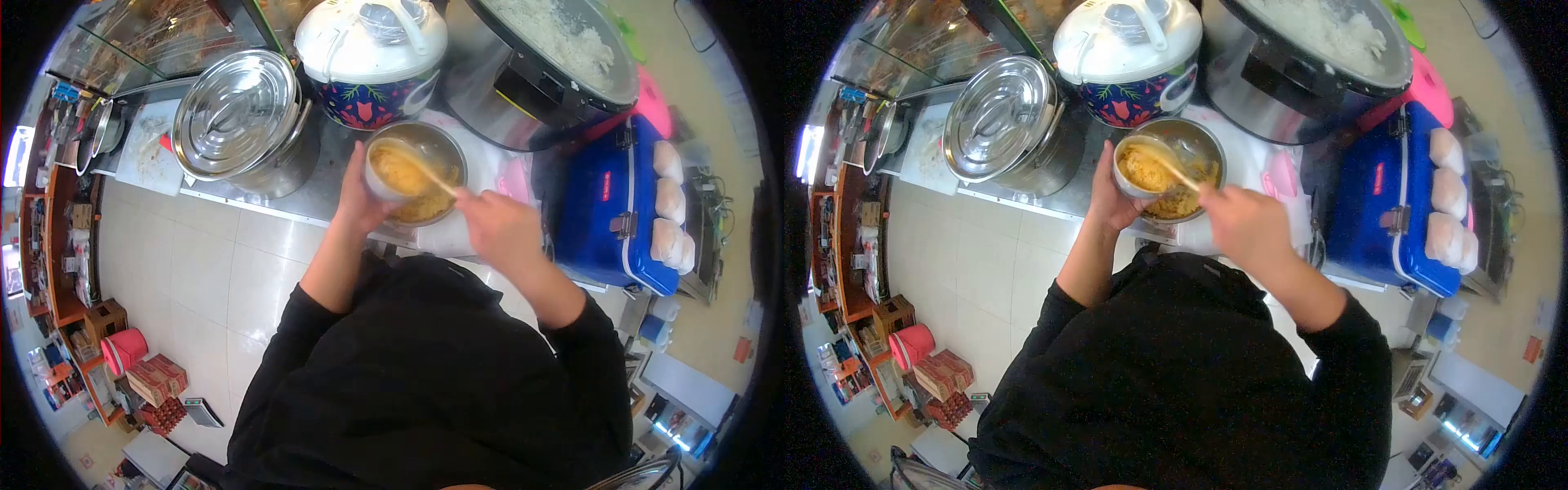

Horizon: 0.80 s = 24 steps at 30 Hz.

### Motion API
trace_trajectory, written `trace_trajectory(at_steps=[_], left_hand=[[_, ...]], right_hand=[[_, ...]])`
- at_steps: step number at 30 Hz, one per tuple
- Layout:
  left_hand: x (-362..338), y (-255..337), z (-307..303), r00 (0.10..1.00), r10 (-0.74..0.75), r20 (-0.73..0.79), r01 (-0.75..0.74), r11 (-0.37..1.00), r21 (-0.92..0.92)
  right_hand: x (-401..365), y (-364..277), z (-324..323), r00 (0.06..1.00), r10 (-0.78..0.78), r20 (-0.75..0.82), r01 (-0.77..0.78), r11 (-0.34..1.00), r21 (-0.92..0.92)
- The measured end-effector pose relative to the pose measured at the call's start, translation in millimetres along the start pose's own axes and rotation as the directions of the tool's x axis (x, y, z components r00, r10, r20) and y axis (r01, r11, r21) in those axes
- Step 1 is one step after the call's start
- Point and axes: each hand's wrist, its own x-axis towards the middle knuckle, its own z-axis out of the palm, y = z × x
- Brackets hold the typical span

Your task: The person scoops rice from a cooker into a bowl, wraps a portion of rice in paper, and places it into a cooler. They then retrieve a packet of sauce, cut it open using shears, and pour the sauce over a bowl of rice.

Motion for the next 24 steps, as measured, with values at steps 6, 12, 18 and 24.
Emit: trace_trajectory(at_steps=[6, 12, 18, 24], left_hand=[[-0.3, -1.6, -11.7, 0.998, 0.029, 0.055, -0.024, 0.996, -0.087], [10.0, -11.6, -28.2, 0.993, 0.097, 0.061, -0.097, 0.995, -0.008], [8.8, -4.3, -37.8, 0.975, 0.218, 0.050, -0.224, 0.946, 0.234], [15.1, 12.9, -77.4, 0.583, 0.770, 0.258, -0.715, 0.336, 0.613]], right_hand=[[12.6, 42.7, -28.0, 0.753, 0.351, 0.557, -0.654, 0.300, 0.695], [18.1, 41.9, 20.3, 0.710, 0.345, 0.614, -0.696, 0.475, 0.538], [47.0, 38.9, -9.9, 0.774, 0.260, 0.578, -0.573, 0.677, 0.463], [63.1, 51.5, 5.6, 0.825, 0.413, 0.385, -0.447, 0.895, -0.002]])
